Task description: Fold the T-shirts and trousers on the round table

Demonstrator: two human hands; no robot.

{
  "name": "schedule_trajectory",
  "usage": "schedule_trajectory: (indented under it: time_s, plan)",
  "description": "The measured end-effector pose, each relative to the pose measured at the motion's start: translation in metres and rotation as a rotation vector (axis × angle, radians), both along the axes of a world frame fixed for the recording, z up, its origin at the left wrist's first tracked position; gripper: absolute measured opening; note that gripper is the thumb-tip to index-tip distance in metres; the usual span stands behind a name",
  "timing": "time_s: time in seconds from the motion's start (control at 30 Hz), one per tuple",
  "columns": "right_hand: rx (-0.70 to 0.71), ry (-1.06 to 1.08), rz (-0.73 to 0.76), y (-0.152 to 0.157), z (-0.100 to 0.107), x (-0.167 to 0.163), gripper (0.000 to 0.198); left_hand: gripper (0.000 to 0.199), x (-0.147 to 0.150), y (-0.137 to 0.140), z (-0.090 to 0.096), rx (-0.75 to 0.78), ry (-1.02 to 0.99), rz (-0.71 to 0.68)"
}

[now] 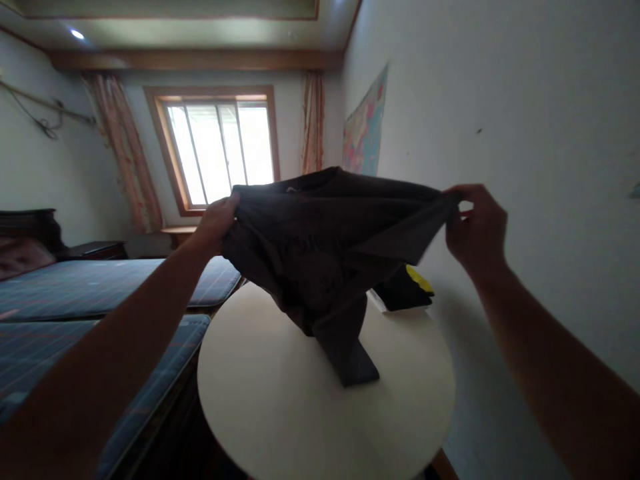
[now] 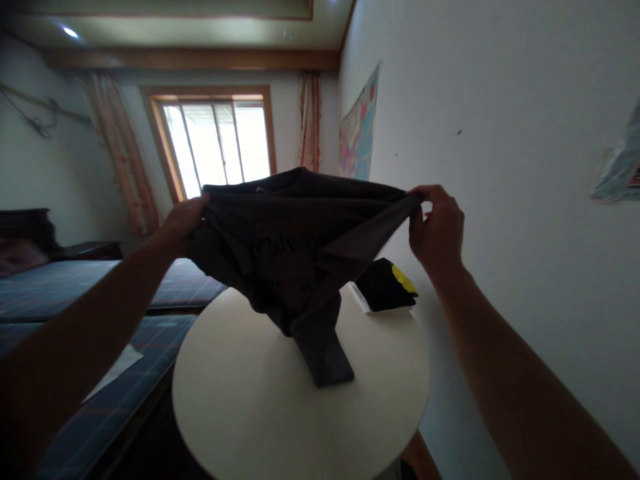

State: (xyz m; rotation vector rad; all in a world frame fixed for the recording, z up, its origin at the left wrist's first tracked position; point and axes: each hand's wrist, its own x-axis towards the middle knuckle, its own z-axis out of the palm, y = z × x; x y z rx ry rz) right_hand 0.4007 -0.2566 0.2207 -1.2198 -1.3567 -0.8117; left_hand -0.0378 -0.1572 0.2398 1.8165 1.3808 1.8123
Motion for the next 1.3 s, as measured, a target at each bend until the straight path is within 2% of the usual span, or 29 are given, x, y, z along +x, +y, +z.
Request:
schedule_trajectory:
  time_s: [0.07,0.13,0.17,0.23,0.3,0.33,0.4,0.47,0.5,0.6,0.67,0.73,0.8,0.87,0.93,1.0,1.07,1.13,1.2,1.23,1.3]
  plan:
    - [-0.079,0.013,-0.018,0.014,0.01,0.007,0.028,0.049,0.009,-0.001,0.016,-0.056,0.29,-0.01]
    - [-0.315,-0.056,-0.029,0.031,0.004,0.012,0.03,0.044,0.019,-0.002,0.015,-0.144,0.622,0.029]
    - [-0.466,-0.107,-0.039,0.039,-0.005,0.012,0.031,0.042,0.024,-0.004,0.008,-0.193,0.768,0.057]
    - [-0.734,-0.187,-0.038,0.05,-0.035,0.005,0.029,0.039,0.033,-0.009,-0.02,-0.285,1.009,0.074]
    - [-0.933,-0.261,0.018,0.053,-0.076,-0.01,0.033,0.038,0.042,-0.018,-0.061,-0.303,1.122,0.152]
    - [-1.022,-0.302,0.068,0.051,-0.097,-0.018,0.033,0.035,0.045,-0.022,-0.083,-0.278,1.161,0.146]
    - [-1.207,-0.293,0.147,0.042,-0.14,-0.036,0.033,0.029,0.05,-0.031,-0.127,-0.204,1.234,-0.023]
    - [-1.306,-0.298,0.262,0.03,-0.175,-0.05,0.044,0.03,0.051,-0.039,-0.164,-0.141,1.336,-0.309]
    - [-1.318,-0.301,0.325,0.025,-0.19,-0.056,0.051,0.035,0.05,-0.042,-0.178,-0.136,1.384,-0.409]
    - [-1.318,-0.276,0.341,0.014,-0.22,-0.065,0.062,0.043,0.045,-0.049,-0.205,-0.116,1.405,-0.624]
    - [-1.286,-0.276,0.271,0.012,-0.231,-0.067,0.054,0.044,0.041,-0.053,-0.214,-0.044,1.379,-0.739]
    - [-1.249,-0.289,0.211,0.012,-0.239,-0.068,0.042,0.043,0.038,-0.058,-0.219,0.065,1.383,-0.821]
    - [-1.223,-0.31,0.174,0.012,-0.244,-0.069,0.029,0.03,0.037,-0.062,-0.221,0.148,1.413,-0.87]
    - [-1.212,-0.339,0.15,0.014,-0.246,-0.07,0.021,0.015,0.037,-0.064,-0.216,0.151,1.4,-0.882]
    - [-1.199,-0.335,0.143,0.017,-0.245,-0.068,0.017,0.015,0.033,-0.063,-0.201,0.067,1.289,-0.836]
    - [-1.153,-0.252,0.154,0.022,-0.24,-0.061,0.017,0.021,0.026,-0.06,-0.174,-0.046,1.071,-0.718]
    - [-1.04,-0.09,0.16,0.028,-0.229,-0.047,0.02,0.025,0.013,-0.055,-0.144,-0.094,0.726,-0.565]
    - [-0.857,0.083,0.164,0.033,-0.215,-0.028,0.022,0.031,-0.003,-0.048,-0.119,-0.107,0.37,-0.508]
    - [-0.672,0.184,0.19,0.037,-0.203,-0.009,0.025,0.036,-0.016,-0.038,-0.108,-0.194,0.138,-0.581]
    - [-0.613,0.203,0.213,0.038,-0.199,-0.002,0.026,0.04,-0.021,-0.033,-0.108,-0.278,0.081,-0.654]
    - [-0.589,0.202,0.252,0.038,-0.195,0.008,0.028,0.052,-0.023,-0.025,-0.122,-0.527,0.117,-0.812]
